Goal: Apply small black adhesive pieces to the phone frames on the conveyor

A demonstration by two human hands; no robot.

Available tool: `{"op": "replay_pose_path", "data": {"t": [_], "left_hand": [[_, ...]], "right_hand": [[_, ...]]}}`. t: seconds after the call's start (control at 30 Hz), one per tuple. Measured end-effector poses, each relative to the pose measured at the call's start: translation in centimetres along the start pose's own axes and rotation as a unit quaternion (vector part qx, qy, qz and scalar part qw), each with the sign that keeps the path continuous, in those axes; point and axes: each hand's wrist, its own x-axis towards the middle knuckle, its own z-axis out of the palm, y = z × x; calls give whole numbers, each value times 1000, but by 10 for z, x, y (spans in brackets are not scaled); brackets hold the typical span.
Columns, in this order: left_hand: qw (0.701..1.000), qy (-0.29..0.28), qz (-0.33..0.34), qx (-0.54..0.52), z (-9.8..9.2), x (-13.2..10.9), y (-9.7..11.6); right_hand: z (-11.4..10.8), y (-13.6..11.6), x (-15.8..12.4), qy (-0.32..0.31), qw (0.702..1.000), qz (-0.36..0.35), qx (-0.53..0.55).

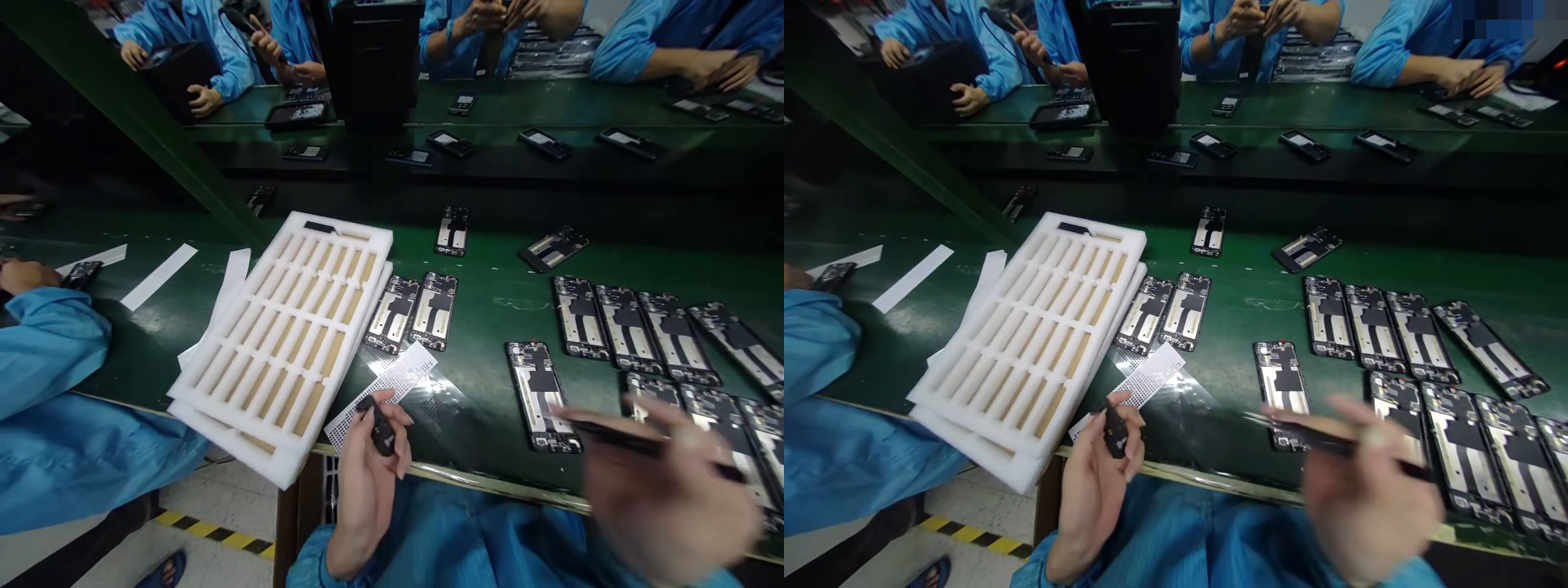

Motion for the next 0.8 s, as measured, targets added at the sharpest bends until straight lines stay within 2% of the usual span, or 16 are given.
{"op": "replay_pose_path", "data": {"t": [0.03,0.07,0.1,0.17,0.23,0.27,0.37,0.47,0.53,0.57,0.63,0.7,0.73,0.77,0.8], "left_hand": [[1000,-7,3,16,-2,0,3],[999,-24,-2,36,-3,0,5],[997,-47,-12,54,-3,-1,6],[992,-96,-33,70,-2,-4,5],[986,-144,-49,74,1,-8,1],[982,-164,-54,77,3,-10,-1],[976,-187,-46,106,6,-14,-3],[967,-182,-32,177,8,-16,-1],[956,-195,-42,217,7,-15,2],[953,-194,-42,228,5,-14,4],[957,-145,-12,252,-2,-11,7],[947,-57,46,312,-13,-6,9],[930,-19,77,358,-19,-4,9],[904,6,110,413,-23,-1,9],[865,15,150,478,-27,1,8]], "right_hand": [[-9,-3,10,23,1000,7,21],[-14,-6,18,20,999,32,36],[-15,-8,23,-15,997,68,38],[-5,-9,23,-148,981,124,8],[15,-8,11,-283,952,107,-38],[27,-8,3,-326,940,81,-53],[56,-11,-19,-385,920,41,-64],[66,-16,-27,-398,916,30,-30],[63,-15,-19,-381,924,-3,-30],[58,-12,-10,-353,934,-18,-50],[43,0,14,-239,964,-8,-113],[25,16,42,-80,986,52,-139],[17,24,53,-24,990,70,-116],[11,33,62,5,993,74,-94],[8,41,68,14,994,75,-76]]}}
